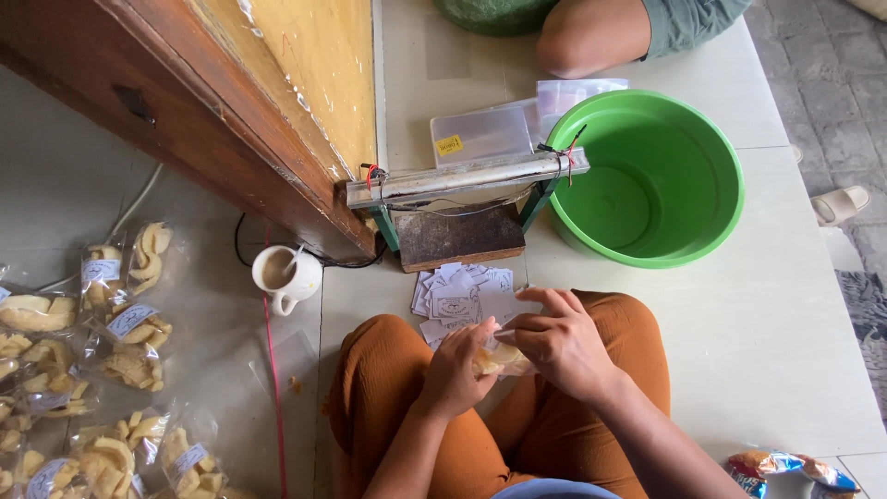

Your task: Packaging individual pastries into plastic bags with labels and sealing them using a manual heat sealer.

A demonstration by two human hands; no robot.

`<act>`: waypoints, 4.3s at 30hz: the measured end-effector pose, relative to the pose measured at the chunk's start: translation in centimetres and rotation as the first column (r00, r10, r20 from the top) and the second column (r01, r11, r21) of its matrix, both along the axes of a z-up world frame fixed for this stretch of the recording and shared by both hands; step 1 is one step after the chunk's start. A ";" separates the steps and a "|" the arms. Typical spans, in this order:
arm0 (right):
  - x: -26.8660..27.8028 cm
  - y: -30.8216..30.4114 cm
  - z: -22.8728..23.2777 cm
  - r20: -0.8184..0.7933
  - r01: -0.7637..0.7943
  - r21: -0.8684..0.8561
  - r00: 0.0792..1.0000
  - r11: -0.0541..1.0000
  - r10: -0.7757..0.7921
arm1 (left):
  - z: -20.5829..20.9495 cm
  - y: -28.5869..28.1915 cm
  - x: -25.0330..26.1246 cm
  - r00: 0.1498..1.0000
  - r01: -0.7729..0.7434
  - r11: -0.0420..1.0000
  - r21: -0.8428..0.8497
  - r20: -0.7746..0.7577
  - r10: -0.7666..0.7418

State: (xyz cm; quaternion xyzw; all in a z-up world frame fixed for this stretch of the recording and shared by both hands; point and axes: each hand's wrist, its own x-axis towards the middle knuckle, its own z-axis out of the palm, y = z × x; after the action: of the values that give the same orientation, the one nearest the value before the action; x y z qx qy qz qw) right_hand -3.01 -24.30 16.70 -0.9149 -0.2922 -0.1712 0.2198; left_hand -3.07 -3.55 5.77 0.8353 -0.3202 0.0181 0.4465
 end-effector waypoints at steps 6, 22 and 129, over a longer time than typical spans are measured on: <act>-0.4 -1.8 -1.7 -0.228 -0.070 -0.162 0.973 0.984 0.031 | -1.1 -0.2 -0.2 0.999 0.034 0.999 0.037 0.005 -0.034; -0.6 -2.0 -1.2 -0.244 -0.085 -0.147 0.969 0.986 0.047 | 0.1 -0.2 0.2 0.996 0.049 0.999 0.016 -0.080 -0.048; -4.2 0.7 3.1 -0.170 0.117 0.795 0.985 0.595 0.033 | 10.6 -2.4 -3.5 0.960 -0.278 0.607 -0.745 -0.196 0.200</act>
State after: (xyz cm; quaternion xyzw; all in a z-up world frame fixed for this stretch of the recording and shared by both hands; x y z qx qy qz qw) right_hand -7.21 -23.60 19.82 -0.7361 -0.1428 -0.2122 0.6267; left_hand -6.59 -5.91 16.38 0.6024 -0.1468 0.1726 0.7653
